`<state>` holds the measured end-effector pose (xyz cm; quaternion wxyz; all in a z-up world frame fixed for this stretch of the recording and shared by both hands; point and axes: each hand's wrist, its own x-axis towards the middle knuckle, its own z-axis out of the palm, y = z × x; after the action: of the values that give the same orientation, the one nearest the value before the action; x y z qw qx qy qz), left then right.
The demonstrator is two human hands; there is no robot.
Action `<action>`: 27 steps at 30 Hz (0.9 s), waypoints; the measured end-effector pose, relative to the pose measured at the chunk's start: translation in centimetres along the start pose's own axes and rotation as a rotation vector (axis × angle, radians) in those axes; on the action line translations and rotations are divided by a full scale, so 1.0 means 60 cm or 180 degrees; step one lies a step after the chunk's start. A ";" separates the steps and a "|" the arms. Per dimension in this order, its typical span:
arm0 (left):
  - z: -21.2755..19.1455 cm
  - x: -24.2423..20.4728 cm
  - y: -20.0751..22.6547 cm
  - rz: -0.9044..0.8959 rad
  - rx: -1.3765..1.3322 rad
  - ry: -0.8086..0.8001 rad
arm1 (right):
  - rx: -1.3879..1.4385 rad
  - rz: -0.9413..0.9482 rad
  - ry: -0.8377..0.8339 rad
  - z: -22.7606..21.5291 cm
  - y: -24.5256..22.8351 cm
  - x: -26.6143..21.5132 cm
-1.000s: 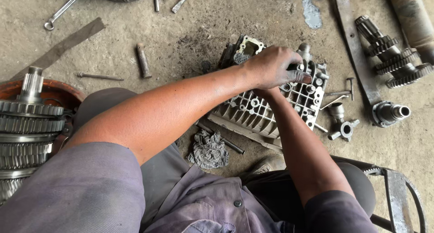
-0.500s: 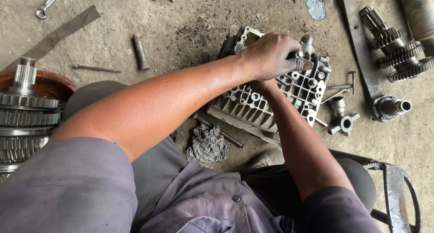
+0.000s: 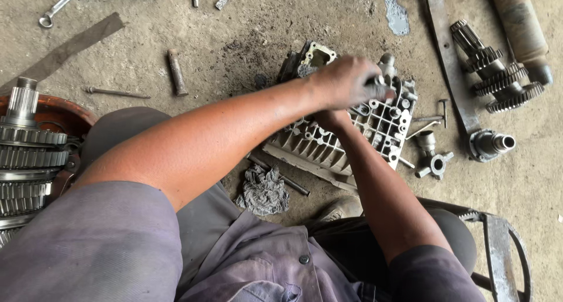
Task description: The person uses a brush and a cleaning tool to remove debris and scrub the internal channels of a metallic vehicle housing component.
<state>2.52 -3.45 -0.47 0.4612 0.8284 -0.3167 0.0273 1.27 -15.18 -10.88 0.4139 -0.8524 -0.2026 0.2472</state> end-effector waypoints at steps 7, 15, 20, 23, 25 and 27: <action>0.020 0.005 0.003 0.0157 0.0030 -0.0015 | 0.0291 -0.0044 0.0385 -0.012 0.017 0.012; -0.048 -0.010 -0.012 -0.0396 -0.0187 -0.0215 | -0.0734 -0.0217 0.0455 -0.011 -0.007 -0.011; 0.004 -0.013 0.054 -0.0001 -0.0272 -0.0615 | 0.2213 0.0012 0.0787 -0.031 -0.009 -0.047; -0.004 -0.007 0.057 0.0149 -0.0452 -0.0389 | 0.2017 0.0131 0.0678 -0.051 -0.012 -0.042; -0.004 0.009 0.054 0.0304 -0.0401 -0.0213 | 0.1392 0.0202 0.0582 -0.062 -0.007 -0.038; -0.001 0.016 0.047 0.0433 -0.0325 -0.0076 | 0.0760 0.0234 0.0544 -0.069 -0.002 -0.035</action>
<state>1.76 -4.97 1.99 0.4961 0.7807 -0.3786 0.0325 2.01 -18.80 -8.00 0.5187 -0.8219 -0.1045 0.2110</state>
